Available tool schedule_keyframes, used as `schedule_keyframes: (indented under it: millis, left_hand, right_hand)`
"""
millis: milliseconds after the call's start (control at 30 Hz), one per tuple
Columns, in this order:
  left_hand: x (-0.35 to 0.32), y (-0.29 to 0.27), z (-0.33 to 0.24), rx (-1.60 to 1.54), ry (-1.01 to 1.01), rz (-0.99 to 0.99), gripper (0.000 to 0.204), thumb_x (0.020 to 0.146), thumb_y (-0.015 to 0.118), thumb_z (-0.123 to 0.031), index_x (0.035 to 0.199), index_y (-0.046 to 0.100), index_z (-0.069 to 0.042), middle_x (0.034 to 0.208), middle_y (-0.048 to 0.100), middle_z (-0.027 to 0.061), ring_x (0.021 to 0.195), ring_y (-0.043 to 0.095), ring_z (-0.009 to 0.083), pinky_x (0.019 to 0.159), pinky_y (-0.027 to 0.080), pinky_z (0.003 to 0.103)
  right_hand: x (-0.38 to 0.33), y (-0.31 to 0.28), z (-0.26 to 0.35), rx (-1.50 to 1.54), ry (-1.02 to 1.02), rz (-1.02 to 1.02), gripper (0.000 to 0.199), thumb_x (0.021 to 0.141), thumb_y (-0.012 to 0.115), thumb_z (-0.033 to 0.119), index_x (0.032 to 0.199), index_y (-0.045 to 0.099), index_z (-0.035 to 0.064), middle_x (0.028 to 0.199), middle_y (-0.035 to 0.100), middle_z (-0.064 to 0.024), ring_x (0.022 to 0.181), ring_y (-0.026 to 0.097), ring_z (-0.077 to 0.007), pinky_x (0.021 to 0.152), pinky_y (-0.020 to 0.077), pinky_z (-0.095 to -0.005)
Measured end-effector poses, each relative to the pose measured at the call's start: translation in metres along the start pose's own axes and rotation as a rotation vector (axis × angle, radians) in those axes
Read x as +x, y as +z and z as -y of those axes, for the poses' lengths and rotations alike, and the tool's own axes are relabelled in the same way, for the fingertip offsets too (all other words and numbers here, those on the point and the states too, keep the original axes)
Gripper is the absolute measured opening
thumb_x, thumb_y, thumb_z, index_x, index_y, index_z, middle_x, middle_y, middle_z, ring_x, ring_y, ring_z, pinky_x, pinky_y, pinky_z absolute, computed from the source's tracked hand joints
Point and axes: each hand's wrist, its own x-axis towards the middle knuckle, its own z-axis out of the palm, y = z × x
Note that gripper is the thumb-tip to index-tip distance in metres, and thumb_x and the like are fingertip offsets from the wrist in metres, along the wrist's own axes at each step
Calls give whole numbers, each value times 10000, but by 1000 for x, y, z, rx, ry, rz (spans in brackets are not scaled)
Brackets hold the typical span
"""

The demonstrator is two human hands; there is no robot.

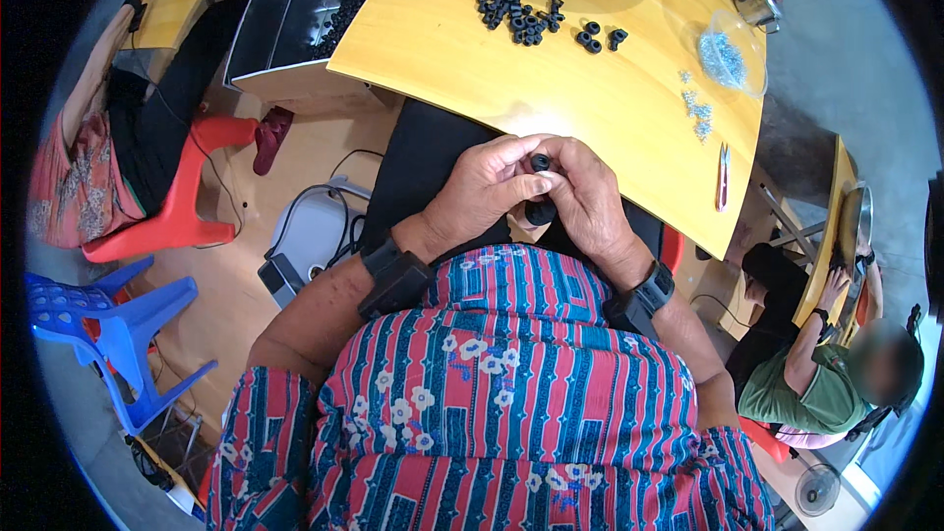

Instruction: The person is seen assembling small black plastic components by pressing a white plastic insert into them.

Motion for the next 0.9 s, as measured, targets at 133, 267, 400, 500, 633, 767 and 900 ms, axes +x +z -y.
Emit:
schedule_keyframes:
  millis: [133, 267, 400, 500, 633, 767, 900]
  left_hand:
    - [0, 2, -3, -102, 9, -13, 391, 887, 574, -82, 1253, 485, 22, 886, 571, 10, 746, 533, 32, 636, 485, 172]
    - [-1, 0, -3, -102, -1, -16, 403, 878, 581, -79, 1255, 485, 24, 895, 577, 14, 756, 537, 32, 653, 485, 175]
    - [0, 0, 1, -10, -10, -29, 415, 874, 570, -65, 1262, 470, 43, 1018, 571, 54, 895, 543, 80, 781, 472, 217]
    - [2, 1, 3, -8, 41, -57, 391, 874, 569, -73, 1244, 497, 27, 883, 583, 22, 753, 550, 47, 677, 479, 188]
    - [2, 5, -4, -214, 1, -111, 339, 893, 521, -36, 1227, 514, 20, 881, 603, 34, 763, 567, 58, 666, 485, 187]
    - [1, -1, -5, -62, -19, -88, 278, 889, 526, -18, 1164, 552, 13, 922, 609, 30, 827, 585, 73, 713, 500, 205]
    - [0, -2, 2, -74, -5, -112, 250, 883, 561, -28, 1130, 562, 14, 902, 611, 34, 825, 594, 81, 688, 508, 201]
  right_hand:
    - [0, 1, -1, 56, 41, 30, 242, 814, 523, 1, 1056, 520, -6, 894, 566, -177, 805, 599, -300, 730, 484, -362]
    - [1, 4, -5, 26, 30, 24, 233, 823, 524, 17, 1054, 519, -5, 896, 564, -181, 805, 602, -310, 725, 486, -366]
    - [3, 5, -5, 37, 58, 46, 222, 834, 516, 31, 1053, 515, -6, 911, 561, -193, 802, 602, -325, 727, 487, -373]
    - [5, 4, -3, -28, 0, 4, 188, 853, 507, 35, 1035, 518, -11, 846, 569, -157, 727, 607, -263, 668, 498, -349]
    - [7, -3, -8, 653, 409, 101, 152, 918, 493, 132, 973, 534, -5, 713, 516, -45, 609, 554, -142, 541, 470, -280]
    - [6, -8, -9, 1118, 581, 144, 265, 952, 477, 258, 884, 520, 5, 716, 486, -24, 640, 550, -139, 542, 461, -256]
    - [2, -5, -17, 1307, 630, 188, 311, 932, 512, 265, 1010, 553, -33, 809, 525, -38, 704, 536, -146, 637, 489, -296]
